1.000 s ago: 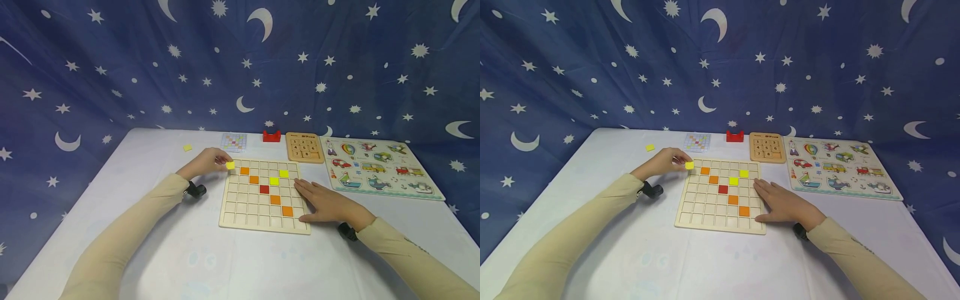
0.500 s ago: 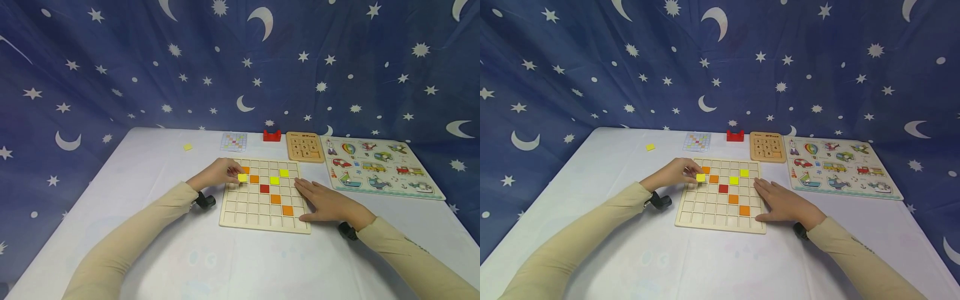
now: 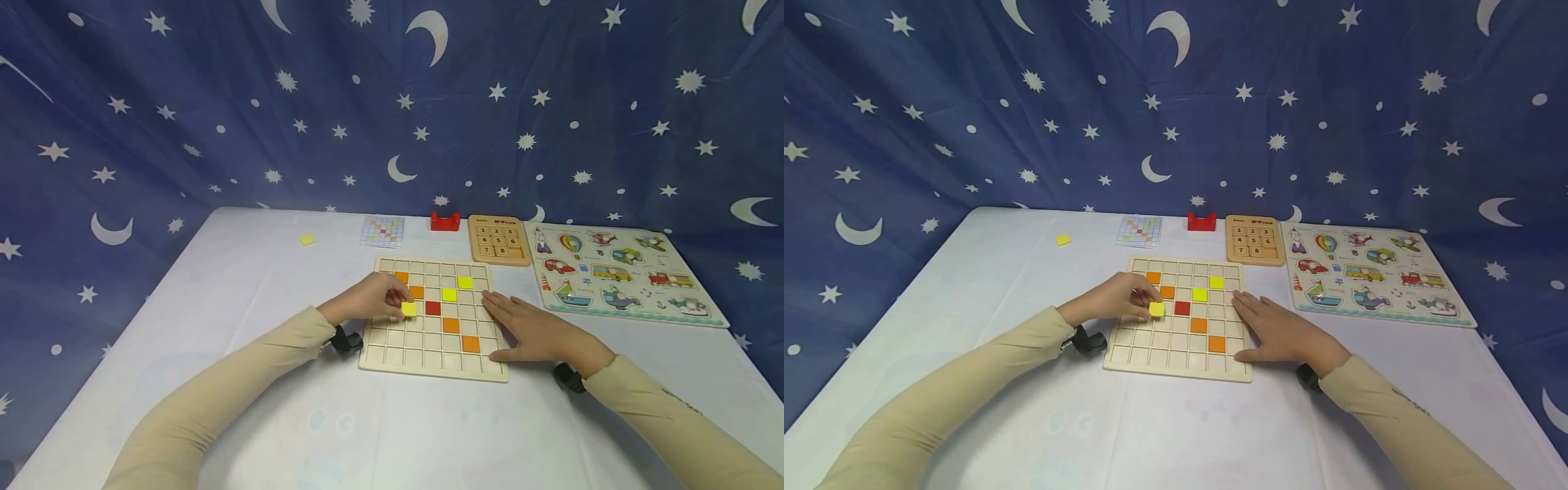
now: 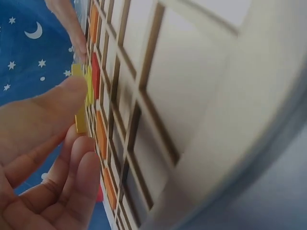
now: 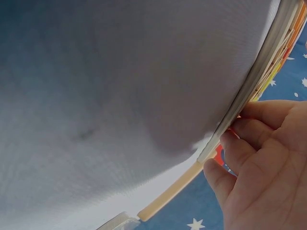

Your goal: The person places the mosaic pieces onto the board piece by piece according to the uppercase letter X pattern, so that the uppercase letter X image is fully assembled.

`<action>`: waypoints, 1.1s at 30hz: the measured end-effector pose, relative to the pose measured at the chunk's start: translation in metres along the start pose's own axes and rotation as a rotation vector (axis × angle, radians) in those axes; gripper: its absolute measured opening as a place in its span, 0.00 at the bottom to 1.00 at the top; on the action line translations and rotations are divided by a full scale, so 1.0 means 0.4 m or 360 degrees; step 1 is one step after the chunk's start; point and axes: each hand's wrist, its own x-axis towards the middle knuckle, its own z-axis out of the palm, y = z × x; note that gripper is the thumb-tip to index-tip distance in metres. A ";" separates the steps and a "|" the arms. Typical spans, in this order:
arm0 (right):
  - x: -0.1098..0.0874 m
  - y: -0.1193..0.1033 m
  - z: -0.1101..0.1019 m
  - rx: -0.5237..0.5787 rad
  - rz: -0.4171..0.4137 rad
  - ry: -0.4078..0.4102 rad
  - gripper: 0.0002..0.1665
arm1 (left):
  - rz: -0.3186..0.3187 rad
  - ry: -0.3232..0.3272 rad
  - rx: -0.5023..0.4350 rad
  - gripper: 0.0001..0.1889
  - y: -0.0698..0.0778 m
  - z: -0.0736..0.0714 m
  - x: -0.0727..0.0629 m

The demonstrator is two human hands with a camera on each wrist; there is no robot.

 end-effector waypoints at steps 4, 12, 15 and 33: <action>0.001 0.002 0.002 -0.0002 -0.0005 0.0003 0.61 | 0.0002 -0.0045 0.0024 0.14 0.005 0.009 0.002; 0.000 0.003 0.003 0.0005 0.0002 0.0002 0.61 | 0.0014 -0.0096 0.0005 0.12 0.020 0.014 -0.001; 0.000 0.004 0.003 0.0005 0.0002 0.0004 0.61 | -0.0009 -0.0112 0.0003 0.12 0.018 0.021 0.004; 0.000 0.003 0.004 0.0001 0.0018 -0.0006 0.62 | -0.0004 -0.0101 0.0052 0.12 0.017 0.030 0.010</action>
